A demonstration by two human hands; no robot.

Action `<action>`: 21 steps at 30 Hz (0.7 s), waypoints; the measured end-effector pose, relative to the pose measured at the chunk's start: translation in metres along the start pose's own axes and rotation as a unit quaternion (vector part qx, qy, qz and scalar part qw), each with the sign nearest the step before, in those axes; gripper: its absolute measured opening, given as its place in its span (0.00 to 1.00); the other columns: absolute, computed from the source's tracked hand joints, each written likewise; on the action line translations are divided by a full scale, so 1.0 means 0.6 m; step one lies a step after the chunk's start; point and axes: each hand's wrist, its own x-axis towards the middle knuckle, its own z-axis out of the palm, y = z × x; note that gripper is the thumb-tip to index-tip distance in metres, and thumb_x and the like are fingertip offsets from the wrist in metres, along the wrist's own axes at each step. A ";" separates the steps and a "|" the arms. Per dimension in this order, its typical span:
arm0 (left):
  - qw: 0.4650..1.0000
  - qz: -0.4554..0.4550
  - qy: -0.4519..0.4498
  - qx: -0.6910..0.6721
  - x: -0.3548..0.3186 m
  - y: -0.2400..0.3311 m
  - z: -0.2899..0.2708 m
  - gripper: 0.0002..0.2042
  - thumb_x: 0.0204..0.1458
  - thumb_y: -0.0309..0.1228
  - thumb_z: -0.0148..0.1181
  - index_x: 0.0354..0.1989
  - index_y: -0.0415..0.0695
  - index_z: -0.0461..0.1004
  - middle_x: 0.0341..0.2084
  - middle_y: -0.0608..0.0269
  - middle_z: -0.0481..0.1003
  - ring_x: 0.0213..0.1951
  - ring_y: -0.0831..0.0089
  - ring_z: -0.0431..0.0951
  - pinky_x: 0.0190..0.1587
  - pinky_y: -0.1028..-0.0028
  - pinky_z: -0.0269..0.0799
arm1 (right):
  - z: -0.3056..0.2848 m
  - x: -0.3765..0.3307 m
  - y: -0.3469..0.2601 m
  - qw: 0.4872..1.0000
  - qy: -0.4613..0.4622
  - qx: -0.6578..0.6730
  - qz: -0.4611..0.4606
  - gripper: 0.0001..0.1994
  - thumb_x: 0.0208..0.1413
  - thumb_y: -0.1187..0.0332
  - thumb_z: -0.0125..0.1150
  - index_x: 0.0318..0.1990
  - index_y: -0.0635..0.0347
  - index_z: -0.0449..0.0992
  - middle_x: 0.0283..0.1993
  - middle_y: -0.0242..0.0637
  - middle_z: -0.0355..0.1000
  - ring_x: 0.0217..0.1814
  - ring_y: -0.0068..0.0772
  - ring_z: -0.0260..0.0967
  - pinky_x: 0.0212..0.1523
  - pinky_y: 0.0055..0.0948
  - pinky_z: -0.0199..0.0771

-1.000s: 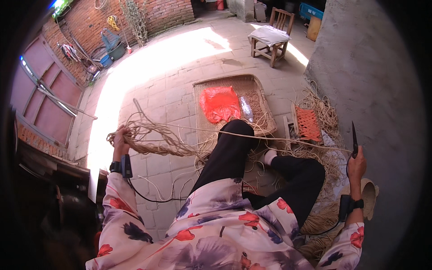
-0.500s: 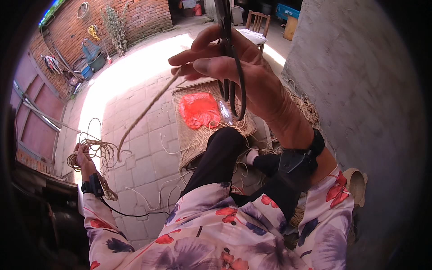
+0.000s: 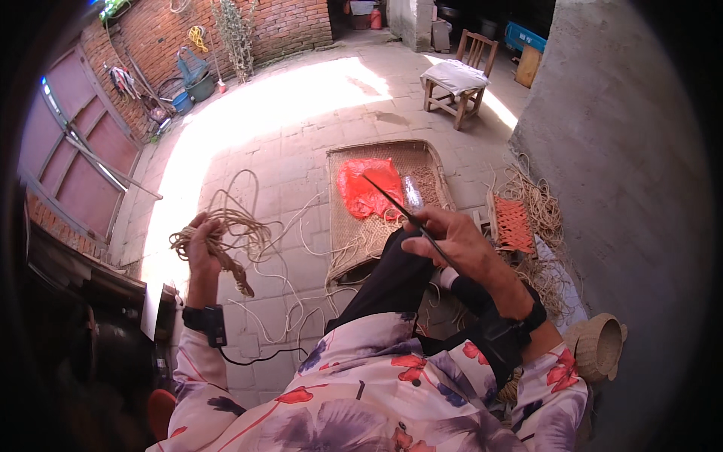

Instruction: The person is using scissors to cut long strands of dried plant material used for weaving.

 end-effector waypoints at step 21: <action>0.948 -0.227 -0.151 -0.162 -0.270 -0.081 0.227 0.13 0.49 0.22 0.57 0.44 0.39 0.66 0.32 0.62 0.71 0.35 0.74 0.73 0.38 0.74 0.72 | 0.142 -0.015 0.087 0.973 -0.116 0.191 0.056 0.16 0.54 0.61 0.57 0.44 0.65 0.68 0.28 0.29 0.68 0.27 0.13 0.64 0.28 0.13 0.65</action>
